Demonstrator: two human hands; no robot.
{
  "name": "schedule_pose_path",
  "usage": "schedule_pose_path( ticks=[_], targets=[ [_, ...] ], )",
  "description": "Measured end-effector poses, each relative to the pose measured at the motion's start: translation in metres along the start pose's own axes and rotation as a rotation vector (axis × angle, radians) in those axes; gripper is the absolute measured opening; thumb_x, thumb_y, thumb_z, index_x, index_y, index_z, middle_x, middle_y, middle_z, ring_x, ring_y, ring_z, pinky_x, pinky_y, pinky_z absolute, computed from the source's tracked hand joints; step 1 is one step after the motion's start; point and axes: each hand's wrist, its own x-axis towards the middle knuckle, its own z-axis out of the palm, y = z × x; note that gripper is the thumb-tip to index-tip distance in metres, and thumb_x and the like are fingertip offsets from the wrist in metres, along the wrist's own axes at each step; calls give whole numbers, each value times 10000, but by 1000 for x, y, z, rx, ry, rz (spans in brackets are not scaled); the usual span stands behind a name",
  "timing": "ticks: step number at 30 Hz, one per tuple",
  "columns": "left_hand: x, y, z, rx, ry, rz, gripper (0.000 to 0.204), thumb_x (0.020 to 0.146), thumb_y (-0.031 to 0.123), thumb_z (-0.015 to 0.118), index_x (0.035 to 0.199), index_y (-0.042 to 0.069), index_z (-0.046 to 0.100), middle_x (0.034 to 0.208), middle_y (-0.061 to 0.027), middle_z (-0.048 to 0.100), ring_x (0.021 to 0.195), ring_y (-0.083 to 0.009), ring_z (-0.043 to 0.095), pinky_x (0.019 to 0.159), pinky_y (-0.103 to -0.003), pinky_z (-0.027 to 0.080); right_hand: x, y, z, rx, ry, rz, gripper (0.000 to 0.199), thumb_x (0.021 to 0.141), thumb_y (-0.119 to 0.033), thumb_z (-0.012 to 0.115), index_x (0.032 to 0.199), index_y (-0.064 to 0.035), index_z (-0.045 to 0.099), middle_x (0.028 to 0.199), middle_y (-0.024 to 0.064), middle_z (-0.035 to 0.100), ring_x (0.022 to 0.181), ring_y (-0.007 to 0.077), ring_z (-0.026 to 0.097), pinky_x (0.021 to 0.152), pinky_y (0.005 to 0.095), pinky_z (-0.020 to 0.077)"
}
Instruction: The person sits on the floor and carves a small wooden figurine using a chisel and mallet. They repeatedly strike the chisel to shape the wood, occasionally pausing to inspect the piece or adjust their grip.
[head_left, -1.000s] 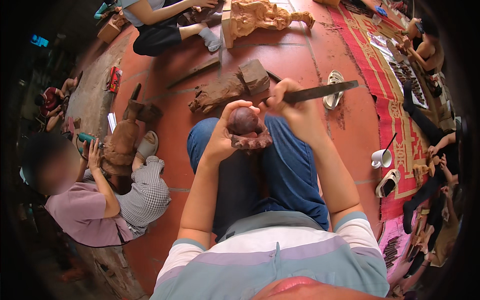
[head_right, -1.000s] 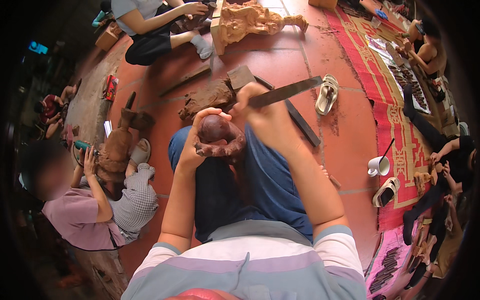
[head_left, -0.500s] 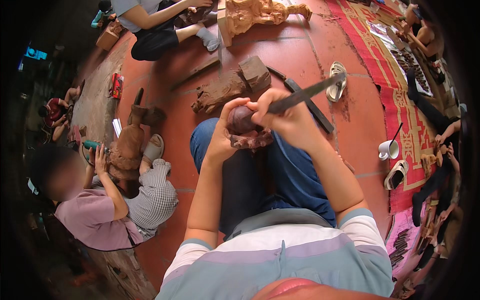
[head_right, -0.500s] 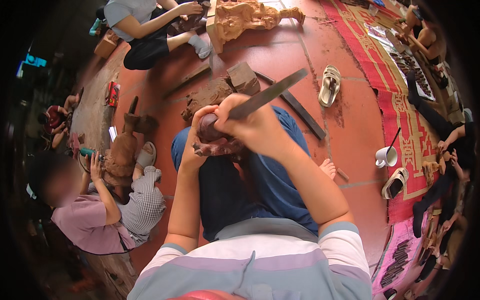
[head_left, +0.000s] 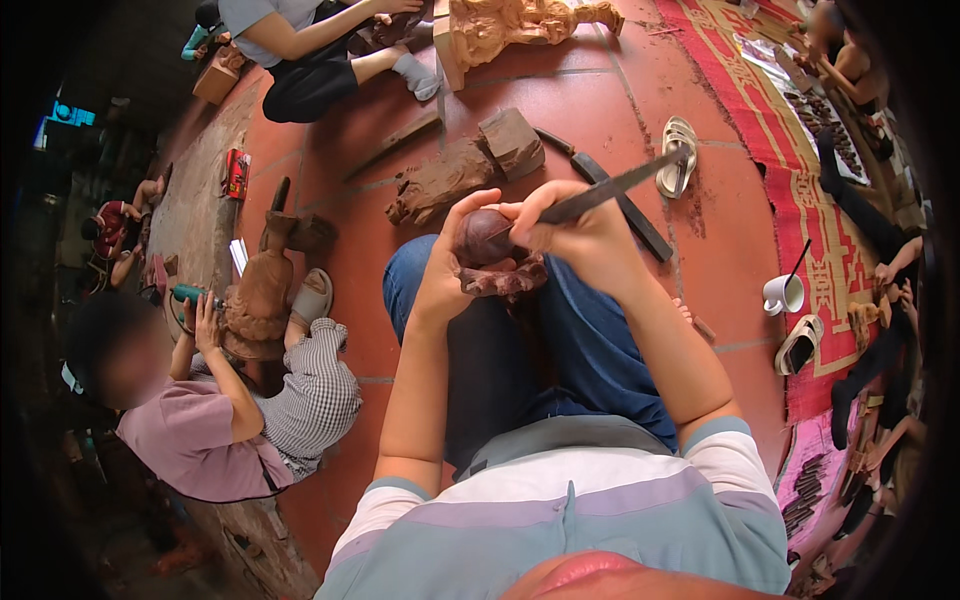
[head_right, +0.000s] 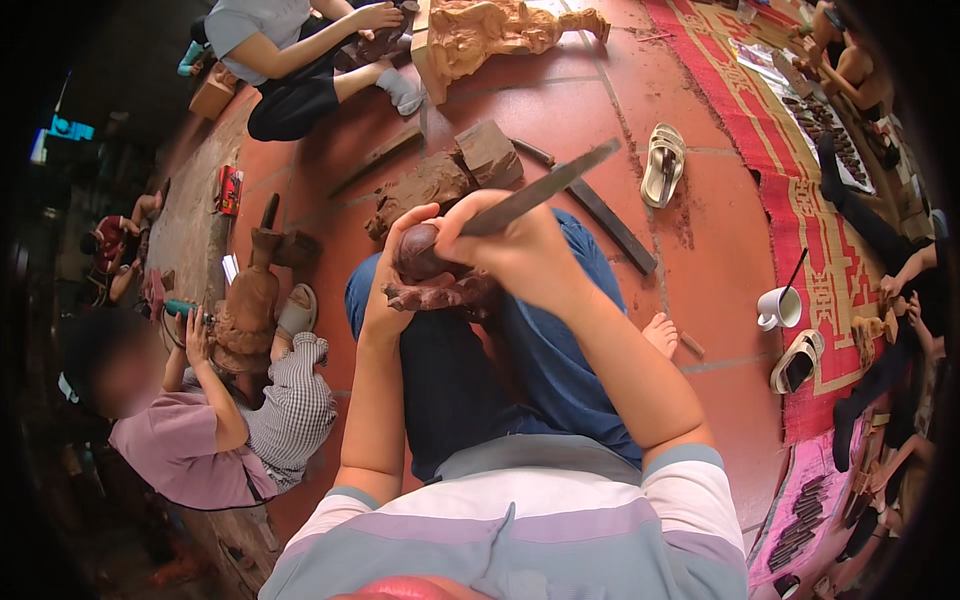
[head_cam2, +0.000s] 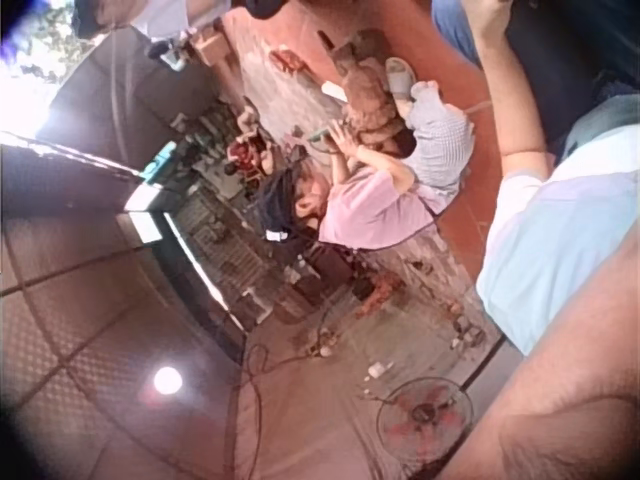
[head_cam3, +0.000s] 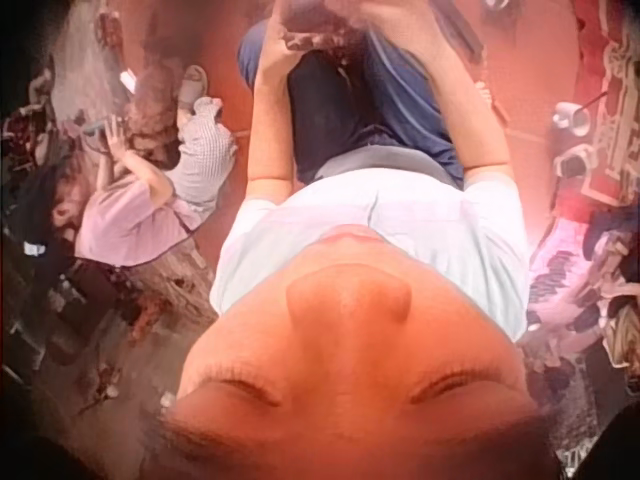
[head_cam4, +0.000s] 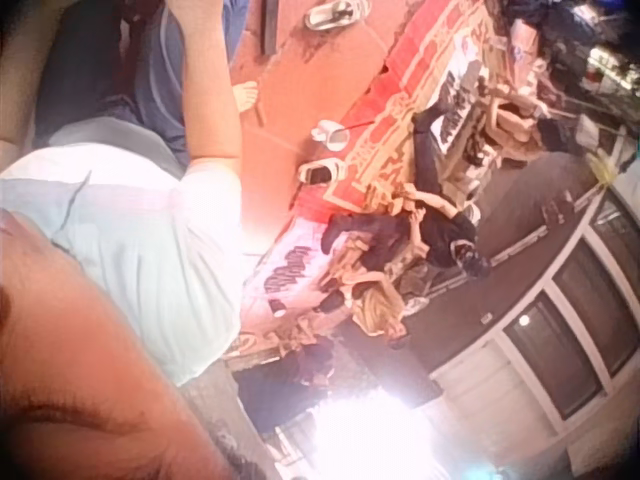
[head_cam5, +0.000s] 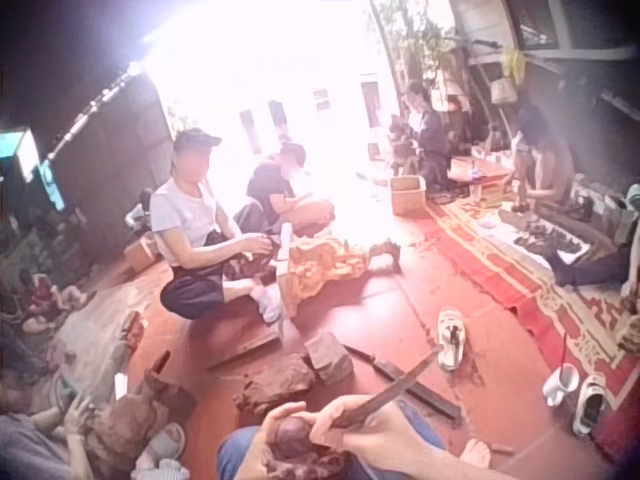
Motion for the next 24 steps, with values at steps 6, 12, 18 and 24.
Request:
schedule_pose_path(
  ticks=[6,12,18,24],
  targets=[
    [-1,2,2,69,-18,27,837,606,-20,788,1329,80,377,1197,-53,501,1059,-155,541,901,-271,469,7,3,-12,74,177,-57,49,800,40,624,820,-3,615,788,21,624,827,89,592,729,227,466],
    [4,2,-3,167,-79,70,842,600,-66,765,1327,116,382,1180,-47,489,1042,-143,529,878,-276,470,12,4,-12,73,209,79,102,807,-73,671,874,-8,628,810,17,622,757,65,572,679,215,463],
    [1,-4,4,45,10,58,825,607,-82,759,1319,74,373,1214,-79,487,1043,-168,541,904,-281,455,-2,4,3,15,82,35,98,817,-41,646,901,-2,614,792,22,620,780,79,581,686,224,462],
    [3,-4,6,45,24,66,807,628,-81,756,1322,67,370,1194,-84,501,1072,-172,533,919,-303,460,-3,0,6,59,109,-32,73,827,-60,650,853,-30,589,799,10,580,802,70,548,693,222,433]
  ],
)
